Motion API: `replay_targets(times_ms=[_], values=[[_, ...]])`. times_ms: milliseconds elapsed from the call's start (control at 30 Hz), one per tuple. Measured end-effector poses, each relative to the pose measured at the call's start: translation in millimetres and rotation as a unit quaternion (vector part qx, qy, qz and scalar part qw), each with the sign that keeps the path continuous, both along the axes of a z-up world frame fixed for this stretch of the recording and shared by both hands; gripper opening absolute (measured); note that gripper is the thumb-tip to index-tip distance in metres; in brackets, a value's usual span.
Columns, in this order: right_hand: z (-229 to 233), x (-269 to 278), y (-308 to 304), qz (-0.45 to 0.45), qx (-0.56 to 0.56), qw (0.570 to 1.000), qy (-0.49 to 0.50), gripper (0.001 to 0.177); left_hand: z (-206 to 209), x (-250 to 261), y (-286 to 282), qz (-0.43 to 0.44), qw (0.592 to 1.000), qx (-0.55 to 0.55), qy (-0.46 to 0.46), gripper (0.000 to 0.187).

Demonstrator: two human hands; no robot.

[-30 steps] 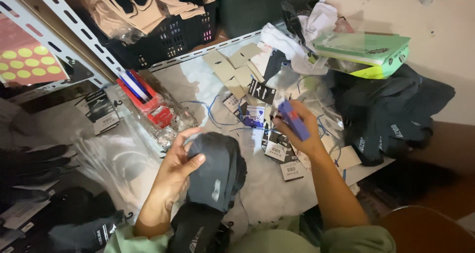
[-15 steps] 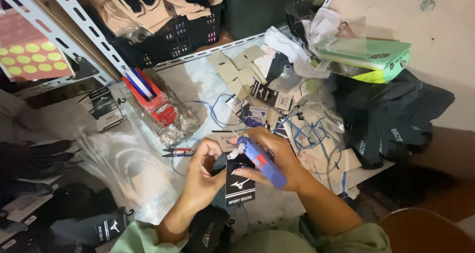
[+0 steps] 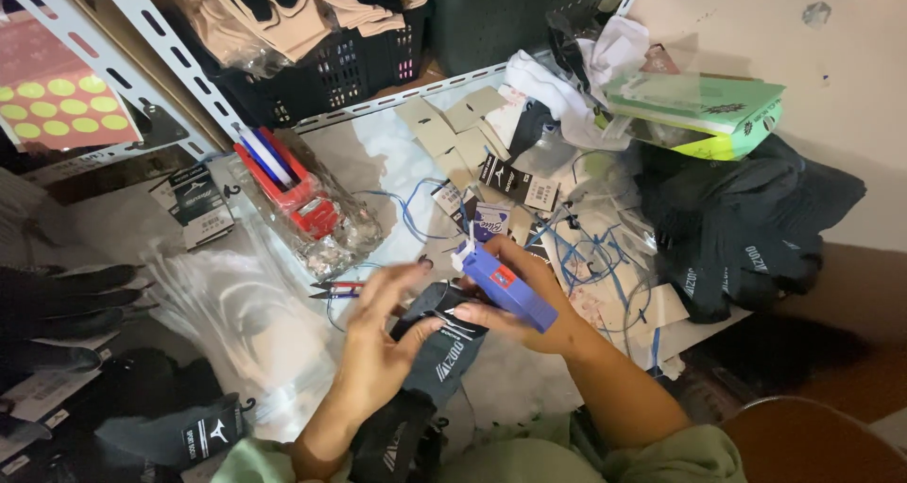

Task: The person uses a blue handheld device to attach tags to pairs of black socks. They pick up socks from a pile, position the tag, and use the device to secure it. The workspace is cluttered with tags, packaging, and other items.

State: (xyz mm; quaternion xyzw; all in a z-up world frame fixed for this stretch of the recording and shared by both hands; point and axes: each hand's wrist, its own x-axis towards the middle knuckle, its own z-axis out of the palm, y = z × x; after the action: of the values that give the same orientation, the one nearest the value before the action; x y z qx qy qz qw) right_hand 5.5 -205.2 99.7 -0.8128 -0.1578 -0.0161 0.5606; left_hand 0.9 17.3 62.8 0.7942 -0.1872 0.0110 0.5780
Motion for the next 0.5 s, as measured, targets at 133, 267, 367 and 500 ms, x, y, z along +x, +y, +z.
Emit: replay_targets(times_ms=[133,267,367,500], values=[[3.2,-0.3,-2.9,0.01,0.032,0.999,-0.012,0.04,-6.9,2.2,0.0,-0.008,0.997,0.012,-0.073,0.013],[-0.6,-4.0,-7.6,-0.058,-0.024,0.994,-0.092,0.022,-13.2,0.3,0.0,-0.015,0.999,-0.03,0.021,0.013],[-17.6,-1.5,-8.1,-0.059,0.047,0.995,-0.061,0.021,-22.7,-4.6,-3.9,0.042,0.997,-0.033,0.063,0.007],[-29.7,-1.6,-7.7,-0.044,0.124,0.989,-0.07,0.01,-24.0,-9.3,-5.9,0.081,0.991,-0.059,0.088,0.007]])
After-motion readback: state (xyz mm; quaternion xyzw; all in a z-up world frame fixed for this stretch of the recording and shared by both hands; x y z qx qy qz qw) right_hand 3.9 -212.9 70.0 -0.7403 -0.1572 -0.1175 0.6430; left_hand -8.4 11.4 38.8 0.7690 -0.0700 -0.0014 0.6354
